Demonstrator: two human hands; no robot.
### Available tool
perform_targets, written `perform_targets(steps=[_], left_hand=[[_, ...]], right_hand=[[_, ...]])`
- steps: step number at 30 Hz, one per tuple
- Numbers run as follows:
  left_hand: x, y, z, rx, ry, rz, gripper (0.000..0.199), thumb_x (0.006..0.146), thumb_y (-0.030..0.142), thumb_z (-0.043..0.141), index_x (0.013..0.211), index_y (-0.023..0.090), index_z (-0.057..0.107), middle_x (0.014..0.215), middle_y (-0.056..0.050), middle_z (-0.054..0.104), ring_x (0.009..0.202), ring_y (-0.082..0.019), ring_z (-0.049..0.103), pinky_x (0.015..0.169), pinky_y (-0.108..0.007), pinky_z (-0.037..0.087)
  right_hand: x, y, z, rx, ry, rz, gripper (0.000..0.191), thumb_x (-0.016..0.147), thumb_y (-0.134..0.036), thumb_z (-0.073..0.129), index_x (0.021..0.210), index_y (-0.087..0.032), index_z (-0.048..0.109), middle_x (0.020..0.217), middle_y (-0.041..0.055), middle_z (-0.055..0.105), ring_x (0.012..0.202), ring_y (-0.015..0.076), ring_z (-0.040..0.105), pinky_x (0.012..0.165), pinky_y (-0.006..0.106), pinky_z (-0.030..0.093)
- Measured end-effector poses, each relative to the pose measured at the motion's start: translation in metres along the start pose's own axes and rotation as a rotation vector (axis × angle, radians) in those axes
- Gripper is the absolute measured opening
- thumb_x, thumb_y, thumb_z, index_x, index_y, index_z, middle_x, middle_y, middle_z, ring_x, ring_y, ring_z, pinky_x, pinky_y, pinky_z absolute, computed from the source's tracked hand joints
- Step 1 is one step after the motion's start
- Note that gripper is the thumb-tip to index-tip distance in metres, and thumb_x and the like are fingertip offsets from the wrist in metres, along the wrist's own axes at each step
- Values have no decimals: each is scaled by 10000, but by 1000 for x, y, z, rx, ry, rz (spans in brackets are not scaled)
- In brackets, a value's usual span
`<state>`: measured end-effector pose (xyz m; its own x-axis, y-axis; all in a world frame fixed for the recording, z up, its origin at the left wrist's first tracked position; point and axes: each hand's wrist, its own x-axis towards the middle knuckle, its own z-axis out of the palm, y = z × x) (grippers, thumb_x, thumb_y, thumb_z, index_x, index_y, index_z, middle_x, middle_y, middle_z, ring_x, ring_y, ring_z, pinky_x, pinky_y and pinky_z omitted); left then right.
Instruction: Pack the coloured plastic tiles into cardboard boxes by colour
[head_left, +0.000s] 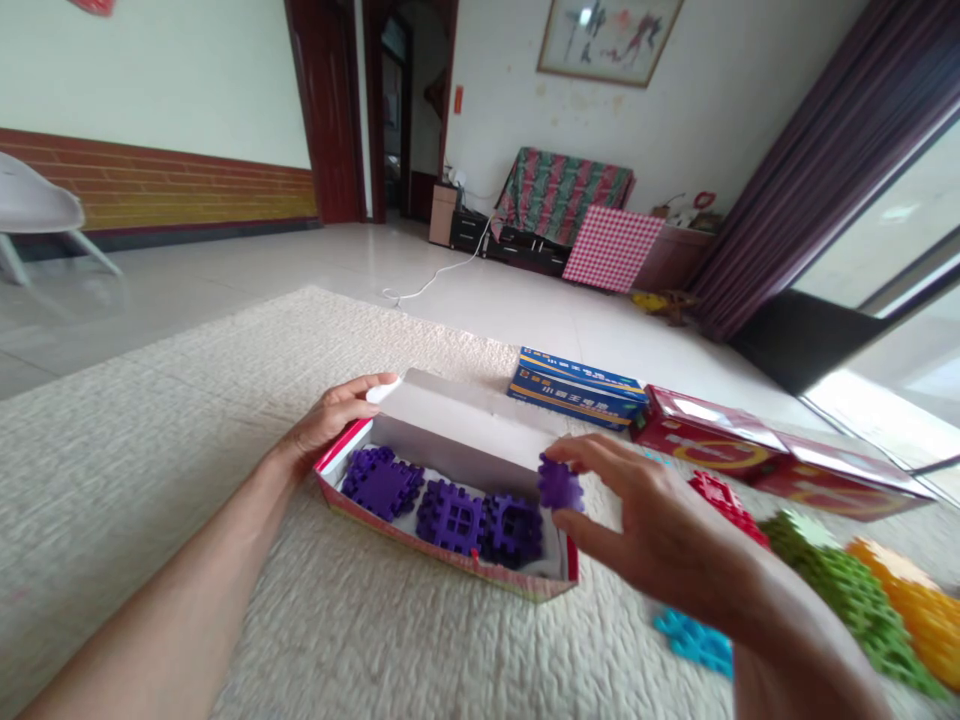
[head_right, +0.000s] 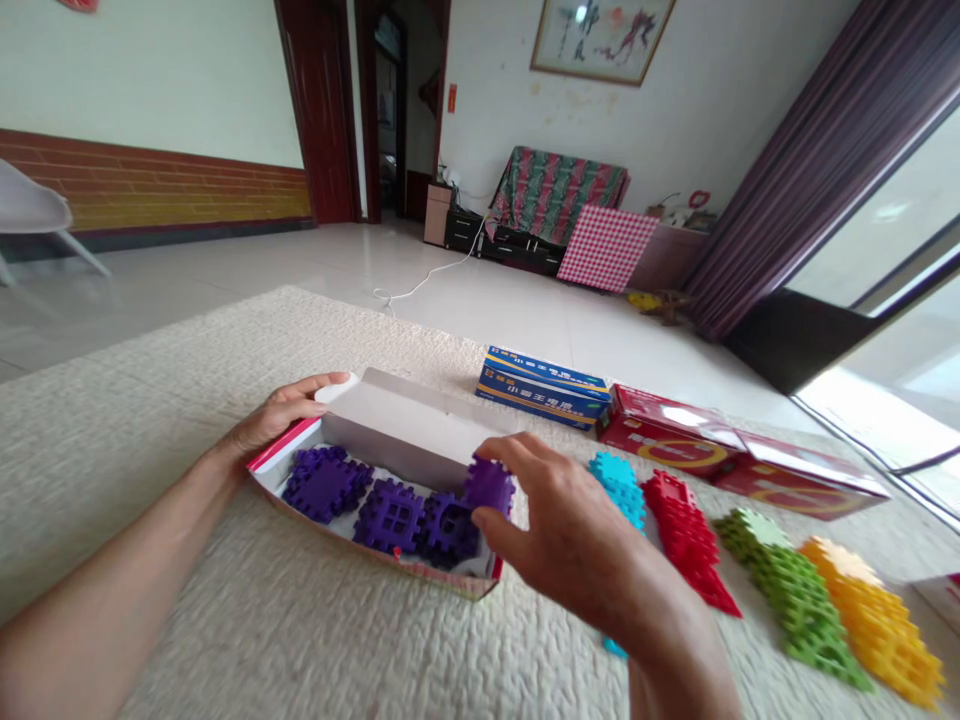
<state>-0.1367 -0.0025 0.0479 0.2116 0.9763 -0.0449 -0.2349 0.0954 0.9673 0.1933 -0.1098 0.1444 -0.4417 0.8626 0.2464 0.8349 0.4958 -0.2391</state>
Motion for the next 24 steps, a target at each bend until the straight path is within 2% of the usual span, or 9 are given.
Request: perform_targets(steps=[4,8,10,13,16,19,21,24], left_hand=[[1,-2,-1,-4,-4,6,609,673,186,676,1269,202,549,879,-32,734,642,-138,653,584,-203,487],[1,-2,-1,-7,-2,18,586,674,188,672,1250,196,565,930,-39,727,672,-149,656,600,-218,492],[1,-2,-1,-11,-8,24,582,671,185,671,1244,193,570,915,-36,725,681,-152,655,611,-223,492],[2,-3,-1,-20,-7,33,575,662,175,668,1230,186,582,883,-30,723,679,-152,651,621,-230,489],[2,-3,-1,-19,-4,49,580,652,172,667,1225,180,585,880,-31,722,654,-142,639,607,-224,475],[-1,-3,1,-21,-5,60,613,642,176,666,1247,168,569,863,-33,723,633,-137,630,587,-216,457],[-4,-4,3,-42,0,64,643,643,184,663,1274,169,546,854,-32,724,642,-145,634,598,-225,460],[-11,-5,10,-56,20,74,673,649,187,658,1308,186,517,847,-25,724,647,-151,635,613,-237,466]], right_hand=[[-1,-15,16,23,-112,-8,400,721,-212,625,1120,-219,596,1037,61,659,885,203,634,820,349,506],[0,-11,16,4,-109,13,401,735,-244,624,1134,-234,582,1084,60,642,927,216,628,827,364,506],[1,-5,11,-12,-51,23,362,774,-276,593,1135,-244,576,1114,59,634,931,214,632,824,371,506],[4,7,11,-50,105,103,327,814,-341,551,1119,-225,582,1100,86,639,918,234,639,804,399,509],[2,20,26,-7,331,263,500,795,-426,563,1222,-170,520,1179,166,594,1024,303,600,817,457,501],[-7,26,55,224,492,445,720,750,-526,589,1337,-152,404,1316,216,492,1139,354,528,835,510,488],[-16,23,75,520,490,531,793,733,-587,589,1367,-167,362,1380,204,442,1183,347,502,858,494,490],[-28,15,99,949,445,632,789,740,-618,582,1376,-199,378,1376,152,483,1222,315,490,938,446,464]])
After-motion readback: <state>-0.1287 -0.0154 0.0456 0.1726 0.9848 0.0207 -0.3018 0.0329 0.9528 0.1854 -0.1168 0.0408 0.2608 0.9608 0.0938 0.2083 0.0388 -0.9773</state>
